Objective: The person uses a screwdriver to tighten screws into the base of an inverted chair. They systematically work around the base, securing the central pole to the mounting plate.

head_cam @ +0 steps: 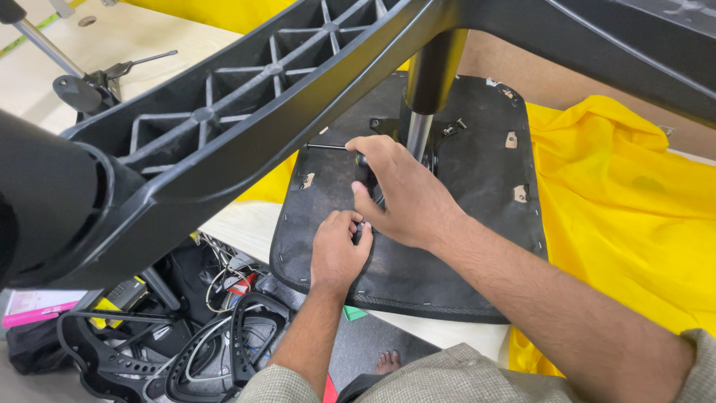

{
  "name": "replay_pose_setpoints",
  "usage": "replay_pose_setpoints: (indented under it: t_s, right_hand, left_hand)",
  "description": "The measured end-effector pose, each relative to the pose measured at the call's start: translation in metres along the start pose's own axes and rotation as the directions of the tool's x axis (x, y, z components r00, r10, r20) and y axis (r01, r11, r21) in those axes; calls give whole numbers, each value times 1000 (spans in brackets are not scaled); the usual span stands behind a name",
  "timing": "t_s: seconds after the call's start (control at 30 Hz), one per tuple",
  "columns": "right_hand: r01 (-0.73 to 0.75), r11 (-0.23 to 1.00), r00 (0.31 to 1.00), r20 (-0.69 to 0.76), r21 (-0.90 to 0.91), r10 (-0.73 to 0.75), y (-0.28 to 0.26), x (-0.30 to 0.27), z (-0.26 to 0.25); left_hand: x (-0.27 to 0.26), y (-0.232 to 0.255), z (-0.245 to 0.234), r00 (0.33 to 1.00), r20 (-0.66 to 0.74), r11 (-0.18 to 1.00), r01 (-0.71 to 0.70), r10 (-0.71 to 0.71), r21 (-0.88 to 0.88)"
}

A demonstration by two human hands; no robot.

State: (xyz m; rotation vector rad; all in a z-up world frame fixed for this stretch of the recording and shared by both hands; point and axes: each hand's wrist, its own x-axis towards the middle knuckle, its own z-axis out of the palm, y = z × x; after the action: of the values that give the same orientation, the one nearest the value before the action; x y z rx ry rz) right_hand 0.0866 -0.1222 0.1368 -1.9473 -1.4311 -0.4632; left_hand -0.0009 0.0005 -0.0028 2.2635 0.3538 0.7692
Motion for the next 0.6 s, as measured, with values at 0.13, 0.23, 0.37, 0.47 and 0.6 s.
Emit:
replay_pose_setpoints:
  t_s: [0.13,0.23,0.37,0.47,0.6]
  right_hand:
    - [-186,979,967,193,79,168,0,4,-3]
    - [-229,971,948,241,71,206,-2,10,-4]
    - [-191,980,970,164,45,182,-14,16,2]
    - [-143,990,987,70,11,142,-24,15,6]
    - [-390,916,902,162,-93,400,-31,19,3]
  left_hand:
    - [-1,-1,2,1000,-1,1000,4,-4,6]
    - [1,-1,1,1000,7,1000,9,-9,13]
    - [-1,-2,2,999,27,999,32,-33,18]
    - [-1,-4,3,999,27,999,18,-19,43]
    - [-3,-6,4,1000,25,1000,18,-18,16]
